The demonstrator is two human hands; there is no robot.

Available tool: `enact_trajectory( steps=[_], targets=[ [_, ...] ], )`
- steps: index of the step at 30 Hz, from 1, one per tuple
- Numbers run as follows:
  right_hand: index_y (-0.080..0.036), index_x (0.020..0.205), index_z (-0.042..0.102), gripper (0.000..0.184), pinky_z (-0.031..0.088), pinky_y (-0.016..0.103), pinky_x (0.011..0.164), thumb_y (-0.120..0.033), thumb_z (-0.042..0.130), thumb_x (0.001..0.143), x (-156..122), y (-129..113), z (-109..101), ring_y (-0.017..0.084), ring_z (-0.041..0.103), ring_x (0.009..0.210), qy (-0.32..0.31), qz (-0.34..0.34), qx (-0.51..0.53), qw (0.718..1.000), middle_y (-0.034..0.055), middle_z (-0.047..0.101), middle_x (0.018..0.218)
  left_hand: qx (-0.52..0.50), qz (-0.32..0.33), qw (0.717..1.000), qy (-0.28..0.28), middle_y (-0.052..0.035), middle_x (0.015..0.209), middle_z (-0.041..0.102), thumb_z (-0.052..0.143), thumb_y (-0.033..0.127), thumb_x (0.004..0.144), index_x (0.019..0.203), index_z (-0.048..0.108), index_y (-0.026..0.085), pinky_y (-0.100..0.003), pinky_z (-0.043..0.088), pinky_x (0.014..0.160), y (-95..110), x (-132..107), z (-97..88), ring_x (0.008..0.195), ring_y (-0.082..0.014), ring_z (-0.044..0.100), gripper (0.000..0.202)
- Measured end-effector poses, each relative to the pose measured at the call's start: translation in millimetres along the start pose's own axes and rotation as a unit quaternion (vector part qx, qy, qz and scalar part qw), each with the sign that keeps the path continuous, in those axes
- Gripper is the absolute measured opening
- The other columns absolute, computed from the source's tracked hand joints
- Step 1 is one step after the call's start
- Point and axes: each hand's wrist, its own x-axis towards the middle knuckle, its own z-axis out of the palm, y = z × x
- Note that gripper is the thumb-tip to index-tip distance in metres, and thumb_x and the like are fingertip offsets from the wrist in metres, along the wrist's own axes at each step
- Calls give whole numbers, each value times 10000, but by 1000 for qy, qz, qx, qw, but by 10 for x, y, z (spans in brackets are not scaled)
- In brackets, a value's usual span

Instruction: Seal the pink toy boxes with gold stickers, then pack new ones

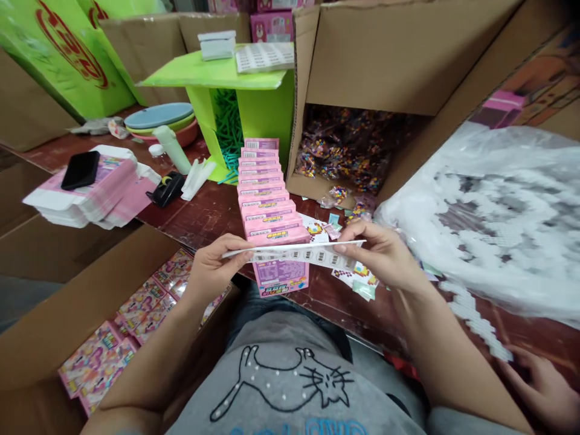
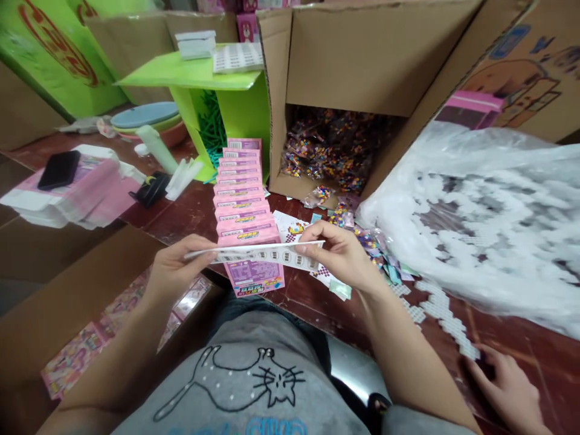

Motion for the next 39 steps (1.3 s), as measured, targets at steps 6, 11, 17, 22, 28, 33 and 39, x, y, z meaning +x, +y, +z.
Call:
enact_trajectory(
  steps=[6,11,17,22,28,33,39],
  targets=[
    [-201,821,757,356,504,254,580,-530,881,877,-84,-48,114,135,624,651,-19,5,-12,1000,29,714,751,255,119,959,-41,-95,1213,815,971,475,769,1227,806,269,-464,514,1065,474,116,-103,1135,-309,727,529],
    [-212,805,755,313,481,236,531,-487,862,910,-149,-134,181,122,596,587,-19,-16,-19,1000,14,693,700,370,139,896,-203,-9,912,820,878,371,871,916,785,251,-412,418,933,684,304,40,903,-251,728,159],
    [-205,792,762,392,429,239,490,-573,832,911,-177,-69,209,123,548,546,-8,2,-49,999,18,676,668,348,94,887,-288,21,653,709,797,341,896,666,718,232,-329,398,734,676,496,75,606,-161,611,266],
    [-198,733,732,538,345,241,465,-706,758,911,-171,-52,195,111,444,514,30,15,-67,997,1,581,588,253,33,927,-273,-45,801,809,790,476,892,838,835,260,-295,517,635,713,606,-258,699,-210,739,227],
    [-210,715,693,510,374,256,498,-677,799,888,-190,33,138,108,436,530,64,24,-26,997,-16,568,602,15,-113,985,-130,-142,1002,849,936,403,767,1126,829,204,-326,664,658,395,312,-444,810,-265,818,424],
    [-215,833,747,383,458,267,571,-582,849,870,-224,102,232,113,521,591,76,37,38,996,-16,651,704,-69,-146,987,19,-67,935,841,974,362,738,1081,830,213,-269,650,632,104,-65,-83,722,-191,773,400],
    [-205,885,768,345,542,306,719,-548,801,896,-284,199,365,149,650,745,86,20,4,996,29,759,848,-32,-125,983,130,50,775,766,936,271,816,840,832,245,-198,546,576,-27,-156,-34,653,-111,638,110]
  ],
)
